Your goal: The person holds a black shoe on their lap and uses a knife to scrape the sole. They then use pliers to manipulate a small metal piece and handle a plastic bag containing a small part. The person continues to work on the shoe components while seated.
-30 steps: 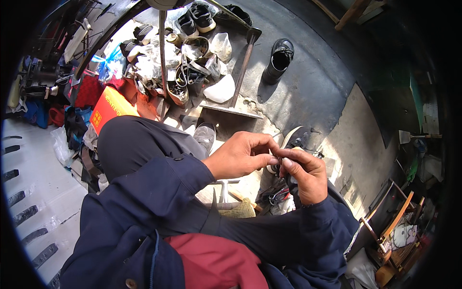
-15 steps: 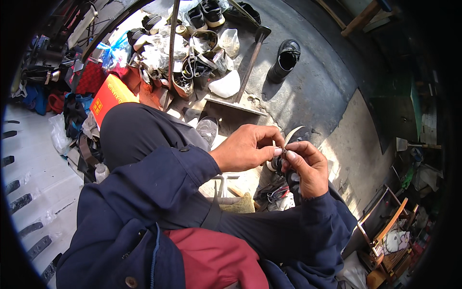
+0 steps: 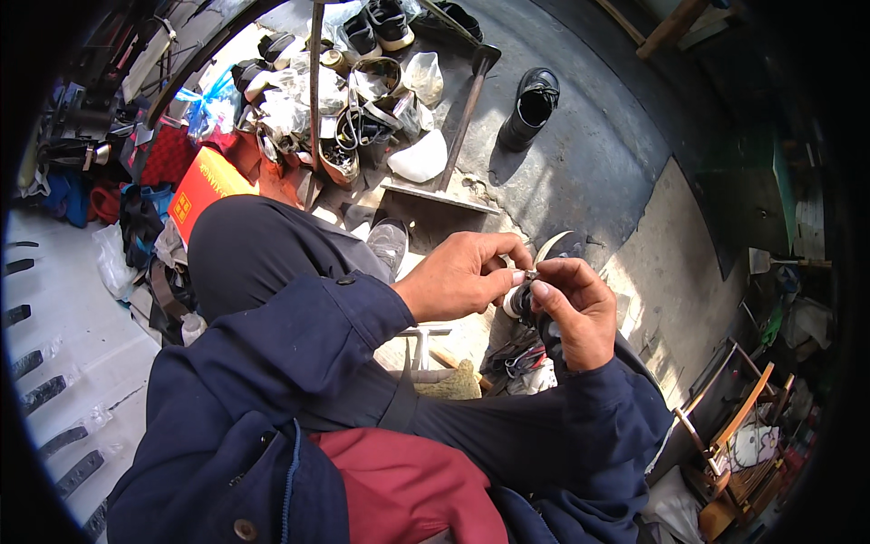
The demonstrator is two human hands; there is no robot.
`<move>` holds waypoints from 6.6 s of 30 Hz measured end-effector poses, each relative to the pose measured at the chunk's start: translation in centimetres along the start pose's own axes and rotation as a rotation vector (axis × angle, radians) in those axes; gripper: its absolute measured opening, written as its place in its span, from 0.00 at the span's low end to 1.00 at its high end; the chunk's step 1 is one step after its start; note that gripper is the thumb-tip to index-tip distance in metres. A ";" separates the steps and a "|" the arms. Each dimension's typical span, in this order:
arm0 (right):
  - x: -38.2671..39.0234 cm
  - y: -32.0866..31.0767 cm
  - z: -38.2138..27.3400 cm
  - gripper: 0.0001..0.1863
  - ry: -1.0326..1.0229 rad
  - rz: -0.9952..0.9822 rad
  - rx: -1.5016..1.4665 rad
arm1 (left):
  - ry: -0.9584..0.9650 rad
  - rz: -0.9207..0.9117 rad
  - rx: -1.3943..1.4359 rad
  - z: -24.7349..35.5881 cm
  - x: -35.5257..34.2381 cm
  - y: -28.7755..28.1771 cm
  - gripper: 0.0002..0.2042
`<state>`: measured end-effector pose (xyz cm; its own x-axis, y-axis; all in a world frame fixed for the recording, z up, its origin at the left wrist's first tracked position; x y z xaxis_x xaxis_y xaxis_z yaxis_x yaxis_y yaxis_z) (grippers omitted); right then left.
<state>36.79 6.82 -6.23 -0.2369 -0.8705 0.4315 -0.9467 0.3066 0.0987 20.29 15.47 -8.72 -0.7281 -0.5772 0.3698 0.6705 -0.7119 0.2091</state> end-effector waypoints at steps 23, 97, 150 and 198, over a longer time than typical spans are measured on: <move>-0.1 0.1 0.1 0.08 -0.067 0.025 0.178 | -0.036 -0.114 0.175 -0.9 -0.4 0.0 0.08; 0.0 0.2 0.7 0.11 0.050 -0.035 0.199 | -0.023 -0.013 0.084 -1.5 -0.5 0.2 0.07; -0.2 -0.2 1.3 0.10 0.037 -0.012 0.119 | -0.146 -0.058 0.166 -2.5 -0.6 0.4 0.06; -0.1 0.1 1.0 0.08 0.035 0.009 0.225 | -0.303 -0.206 0.412 -3.4 -0.6 0.4 0.09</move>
<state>36.54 6.55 -7.19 -0.2412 -0.8529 0.4630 -0.9704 0.2171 -0.1056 20.53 14.14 -11.94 -0.8175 -0.2580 0.5150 0.5630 -0.5469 0.6196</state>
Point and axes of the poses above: each hand's wrist, its own x-axis away from the middle knuckle, its own y-axis out of the palm, z = x × y, the point moved 4 cm from there along -x, towards the middle knuckle, and after that the axes turned 5 degrees about z, right-handed, at the moved point
